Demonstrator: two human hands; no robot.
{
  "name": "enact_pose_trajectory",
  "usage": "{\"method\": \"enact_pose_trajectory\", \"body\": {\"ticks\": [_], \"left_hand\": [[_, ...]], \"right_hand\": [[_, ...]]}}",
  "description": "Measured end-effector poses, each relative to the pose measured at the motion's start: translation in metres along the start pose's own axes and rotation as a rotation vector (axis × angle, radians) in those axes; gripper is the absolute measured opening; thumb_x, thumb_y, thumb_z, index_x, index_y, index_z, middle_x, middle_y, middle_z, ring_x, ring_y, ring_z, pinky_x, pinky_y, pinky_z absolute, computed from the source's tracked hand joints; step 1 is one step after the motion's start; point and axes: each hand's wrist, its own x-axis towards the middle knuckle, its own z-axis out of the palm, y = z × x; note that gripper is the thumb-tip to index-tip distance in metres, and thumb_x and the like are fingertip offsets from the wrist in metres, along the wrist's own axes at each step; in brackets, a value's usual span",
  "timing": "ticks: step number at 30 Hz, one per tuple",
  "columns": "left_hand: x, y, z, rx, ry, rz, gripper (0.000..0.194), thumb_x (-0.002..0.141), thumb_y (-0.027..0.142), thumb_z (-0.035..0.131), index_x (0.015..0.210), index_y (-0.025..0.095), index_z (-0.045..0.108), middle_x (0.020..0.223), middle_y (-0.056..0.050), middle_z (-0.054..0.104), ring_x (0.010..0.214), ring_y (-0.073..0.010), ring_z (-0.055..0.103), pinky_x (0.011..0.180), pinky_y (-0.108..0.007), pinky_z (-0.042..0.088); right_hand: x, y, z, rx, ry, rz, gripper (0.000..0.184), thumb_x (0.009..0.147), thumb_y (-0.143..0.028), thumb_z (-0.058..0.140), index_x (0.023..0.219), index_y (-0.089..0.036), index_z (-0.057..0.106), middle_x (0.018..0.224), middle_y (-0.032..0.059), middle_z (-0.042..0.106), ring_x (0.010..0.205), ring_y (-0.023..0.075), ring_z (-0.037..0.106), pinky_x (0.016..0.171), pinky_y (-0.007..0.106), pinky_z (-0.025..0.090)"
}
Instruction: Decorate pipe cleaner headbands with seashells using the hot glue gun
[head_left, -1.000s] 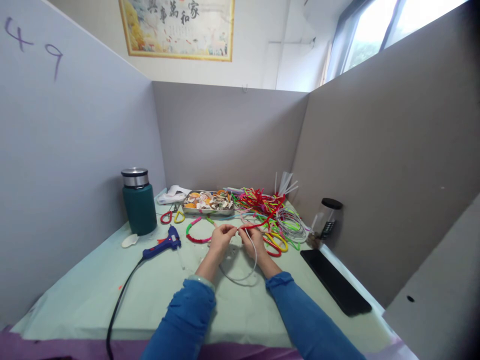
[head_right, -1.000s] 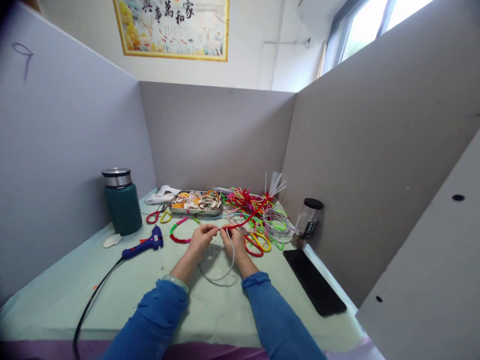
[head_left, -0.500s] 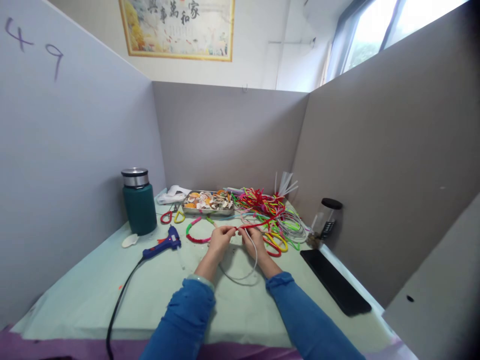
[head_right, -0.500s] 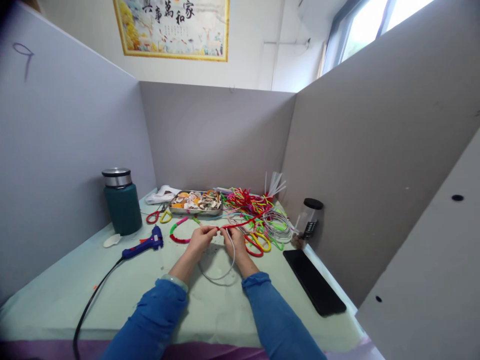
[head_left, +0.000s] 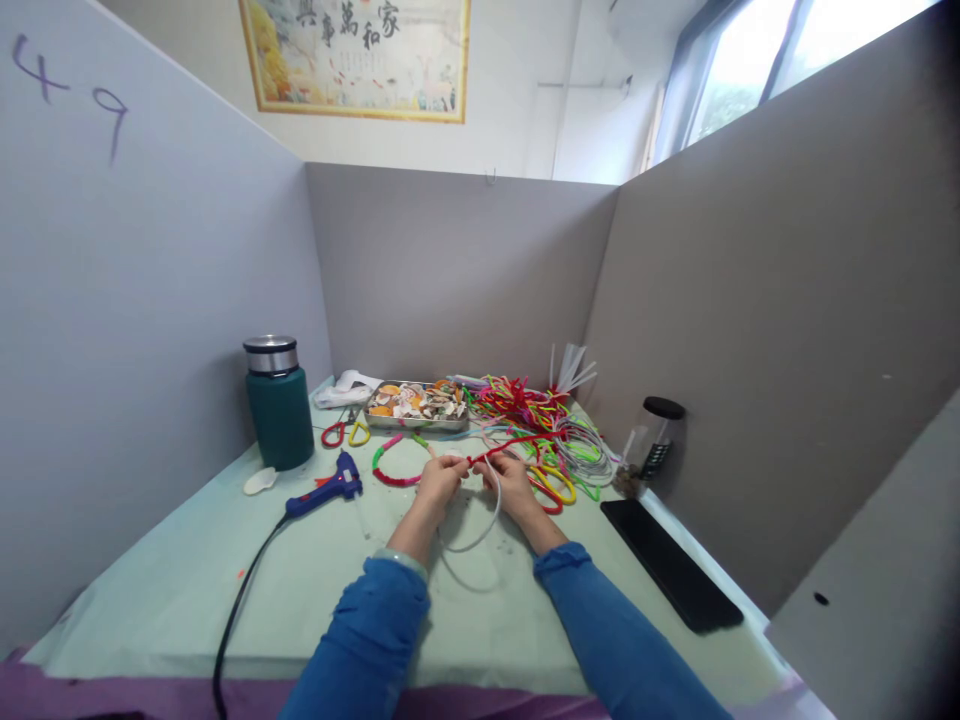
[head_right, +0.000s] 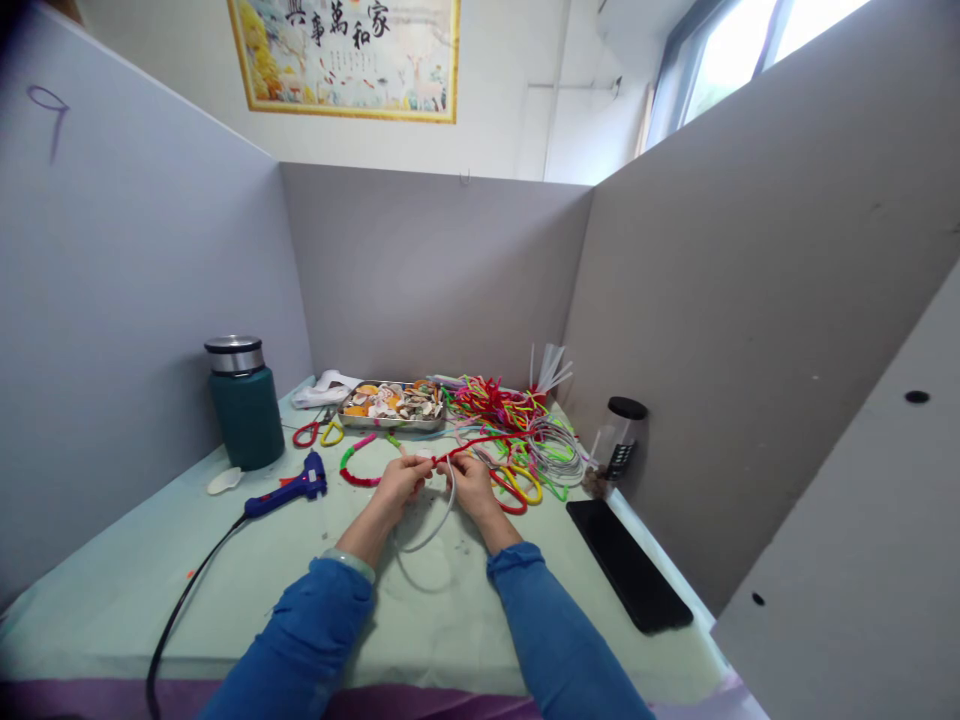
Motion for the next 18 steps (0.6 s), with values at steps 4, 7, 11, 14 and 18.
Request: {"method": "enact_pose_trajectory", "body": {"ticks": [4,7,11,14,18], "left_hand": [[-0.002,0.0,0.0,-0.017,-0.04,-0.041,0.024,0.061,0.035,0.07,0.066,0.014,0.059,0.055,0.002,0.05,0.04,-0.0047,0.033,0.04,-0.021,0.014],[-0.001,-0.003,0.001,0.013,-0.055,-0.067,0.023,0.06,0.032,0.07,0.064,0.014,0.058,0.055,0.002,0.05,0.04,-0.0045,0.033,0.04,-0.021,0.014],[0.002,-0.008,0.002,0.038,-0.077,-0.085,0.017,0.06,0.027,0.068,0.063,0.014,0.056,0.054,0.002,0.05,0.04,-0.0045,0.032,0.041,-0.021,0.012],[0.003,-0.009,0.001,0.033,-0.097,-0.067,0.013,0.06,0.023,0.066,0.063,0.014,0.057,0.054,0.002,0.051,0.039,-0.0045,0.031,0.041,-0.021,0.013],[0.001,-0.006,0.001,0.03,-0.14,-0.031,0.013,0.059,0.024,0.065,0.065,0.013,0.061,0.052,0.002,0.05,0.04,-0.005,0.033,0.041,-0.021,0.016]], "right_hand": [[0.0,0.0,-0.001,-0.045,0.018,-0.1,0.03,0.078,-0.045,0.058,0.063,-0.019,0.061,0.055,0.0,0.053,0.053,0.0152,0.048,0.05,0.026,0.039],[0.001,-0.001,-0.003,-0.1,0.004,-0.207,0.026,0.078,-0.041,0.059,0.064,-0.019,0.064,0.065,0.0021,0.058,0.064,0.0166,0.051,0.059,0.027,0.042],[0.003,-0.002,-0.004,-0.098,-0.044,-0.183,0.022,0.076,-0.039,0.062,0.07,-0.019,0.069,0.072,0.0034,0.062,0.072,0.0183,0.056,0.067,0.03,0.043],[0.003,-0.003,-0.004,-0.035,-0.061,-0.082,0.023,0.075,-0.041,0.063,0.076,-0.018,0.069,0.071,0.0023,0.063,0.07,0.0177,0.057,0.065,0.029,0.044],[0.002,-0.003,-0.004,0.005,-0.068,-0.018,0.025,0.073,-0.041,0.064,0.077,-0.017,0.067,0.065,-0.0001,0.061,0.06,0.0145,0.053,0.055,0.026,0.042]]}}
